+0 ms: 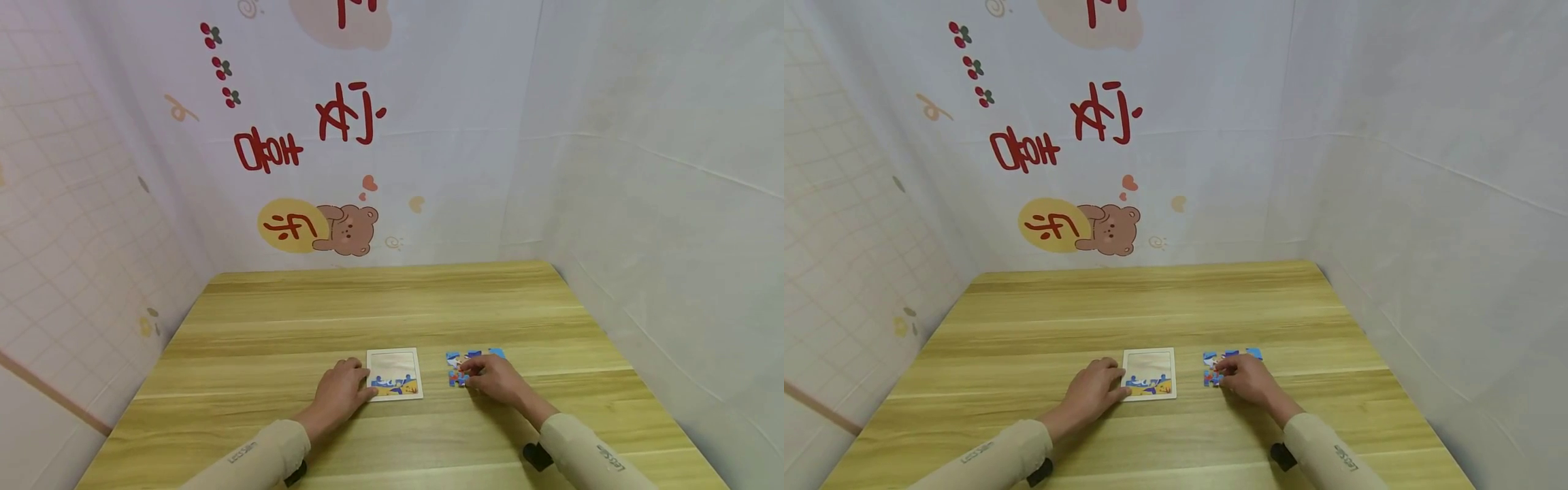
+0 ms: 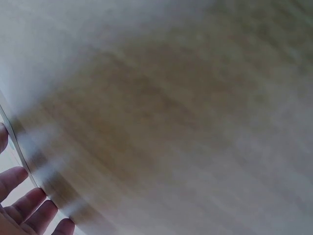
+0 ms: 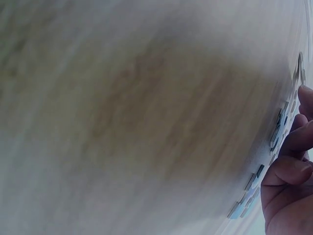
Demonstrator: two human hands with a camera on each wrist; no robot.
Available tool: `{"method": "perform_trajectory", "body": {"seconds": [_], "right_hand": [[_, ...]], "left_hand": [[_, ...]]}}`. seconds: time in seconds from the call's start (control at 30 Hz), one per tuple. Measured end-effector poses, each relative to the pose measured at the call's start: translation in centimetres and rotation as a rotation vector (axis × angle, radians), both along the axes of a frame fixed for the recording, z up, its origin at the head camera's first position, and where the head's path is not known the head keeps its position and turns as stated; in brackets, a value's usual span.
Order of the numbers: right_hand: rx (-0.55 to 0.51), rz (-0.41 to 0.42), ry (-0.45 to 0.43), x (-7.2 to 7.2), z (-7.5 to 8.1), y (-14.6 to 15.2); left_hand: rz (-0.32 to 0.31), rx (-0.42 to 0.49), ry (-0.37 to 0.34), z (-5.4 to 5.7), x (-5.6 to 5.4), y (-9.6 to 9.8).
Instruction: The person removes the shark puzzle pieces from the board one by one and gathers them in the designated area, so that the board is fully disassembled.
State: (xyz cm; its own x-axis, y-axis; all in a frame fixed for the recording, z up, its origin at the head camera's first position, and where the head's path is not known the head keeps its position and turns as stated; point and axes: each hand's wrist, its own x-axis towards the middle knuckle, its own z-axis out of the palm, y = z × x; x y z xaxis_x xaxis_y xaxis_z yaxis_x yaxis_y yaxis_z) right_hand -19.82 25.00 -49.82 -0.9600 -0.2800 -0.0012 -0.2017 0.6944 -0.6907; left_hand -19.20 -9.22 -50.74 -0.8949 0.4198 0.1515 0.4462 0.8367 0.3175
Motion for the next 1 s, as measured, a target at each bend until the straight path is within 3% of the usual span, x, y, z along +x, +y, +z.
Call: {"method": "perform_trajectory", "body": {"seconds": [0.27, 0.6, 1.0], "right_hand": [[0.032, -0.007, 0.020, 0.1, -0.2, 0.1], [-0.005, -0.029, 0.007, 0.2, -0.1, -0.2], [-0.102, 0.008, -0.056, 0.6, 0.7, -4.8]], "left_hand": [[0.000, 0.007, -0.010, 0.0, 0.1, -0.1], [-0.002, 0.012, -0.009, 0.2, 0.1, -0.1], [0.015, 0.036, -0.042, 0.7, 0.2, 0.1]]}}
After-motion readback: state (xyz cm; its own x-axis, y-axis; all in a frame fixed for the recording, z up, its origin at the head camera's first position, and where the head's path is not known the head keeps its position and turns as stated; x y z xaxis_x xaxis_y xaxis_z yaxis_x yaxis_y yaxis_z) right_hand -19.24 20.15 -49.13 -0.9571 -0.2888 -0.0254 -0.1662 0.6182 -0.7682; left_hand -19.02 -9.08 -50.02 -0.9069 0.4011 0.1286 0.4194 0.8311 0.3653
